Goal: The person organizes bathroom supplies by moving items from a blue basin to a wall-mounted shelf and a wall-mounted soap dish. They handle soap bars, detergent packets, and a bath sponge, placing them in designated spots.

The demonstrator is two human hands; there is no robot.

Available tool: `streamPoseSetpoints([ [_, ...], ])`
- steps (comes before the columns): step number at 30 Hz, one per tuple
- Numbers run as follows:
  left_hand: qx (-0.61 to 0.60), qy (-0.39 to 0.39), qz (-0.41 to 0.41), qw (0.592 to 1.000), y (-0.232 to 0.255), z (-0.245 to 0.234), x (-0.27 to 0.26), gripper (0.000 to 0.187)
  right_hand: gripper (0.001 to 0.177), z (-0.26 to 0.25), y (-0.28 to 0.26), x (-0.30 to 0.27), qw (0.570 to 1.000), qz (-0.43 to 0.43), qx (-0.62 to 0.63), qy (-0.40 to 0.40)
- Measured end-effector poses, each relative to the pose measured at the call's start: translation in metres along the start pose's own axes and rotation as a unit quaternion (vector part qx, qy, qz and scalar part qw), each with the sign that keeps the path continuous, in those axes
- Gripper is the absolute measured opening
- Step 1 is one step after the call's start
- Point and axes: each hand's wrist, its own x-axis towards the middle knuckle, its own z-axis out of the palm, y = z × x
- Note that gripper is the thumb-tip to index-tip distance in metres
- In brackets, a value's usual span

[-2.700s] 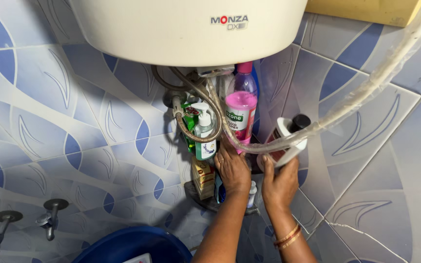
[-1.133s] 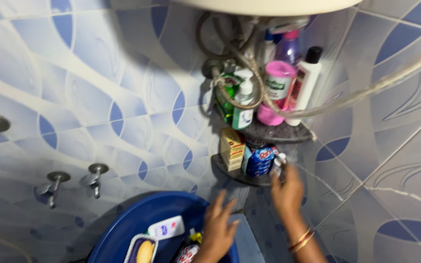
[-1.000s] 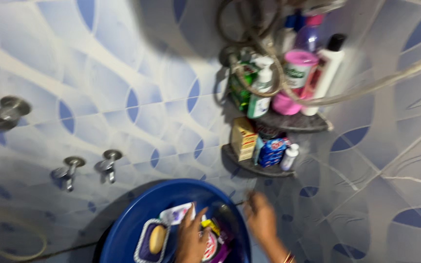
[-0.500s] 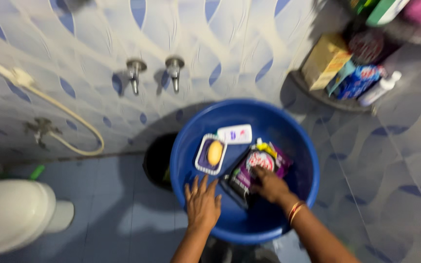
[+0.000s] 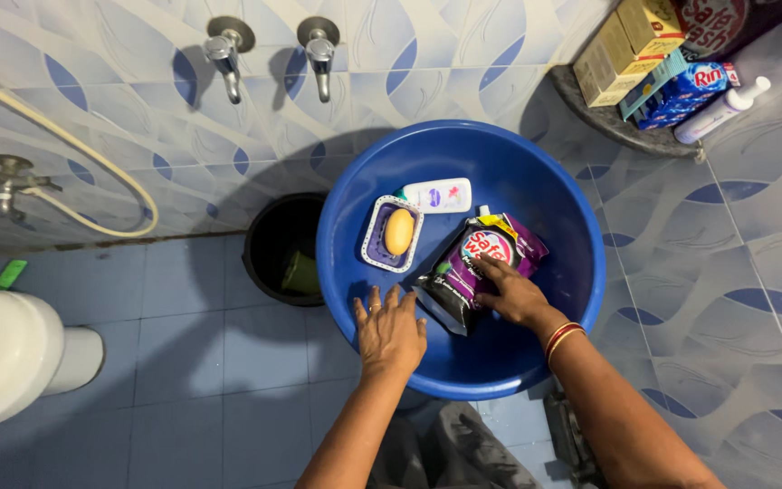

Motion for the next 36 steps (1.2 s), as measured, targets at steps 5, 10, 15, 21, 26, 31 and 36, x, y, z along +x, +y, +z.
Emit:
streamPoseSetpoints([
  [5,0.038,-0.042,-0.001,0.998,0.002,-0.002,0.002,0.052,0.081,-0.005,-0.004,0.000,1.000,0.005,0.002,-0.011],
  [10,0.075,-0.089,-0.005,0.993,0.005,-0.004,0.005,0.050,0.081,-0.005,-0.002,0.004,1.000,-0.011,-0.010,-0.018],
  [15,0.091,-0.124,-0.026,0.988,0.010,-0.006,0.008,0.047,0.081,-0.004,-0.002,0.004,0.999,0.002,-0.015,-0.040],
  [21,0.111,-0.145,-0.052,0.982,0.014,-0.006,0.011,0.050,0.085,-0.009,-0.010,-0.001,0.998,0.001,-0.033,-0.048],
  [26,0.115,-0.156,-0.059,0.979,0.015,-0.006,0.012,0.052,0.093,-0.010,-0.019,-0.002,0.994,0.015,-0.069,-0.079],
  [31,0.120,-0.163,-0.066,0.977,0.016,-0.005,0.012,0.055,0.097,-0.017,-0.029,-0.010,0.990,0.018,-0.088,-0.105],
  [36,0.116,-0.160,-0.070,0.978,0.018,-0.005,0.010,0.056,0.088,-0.040,-0.040,-0.008,0.987,0.012,-0.080,-0.139],
])
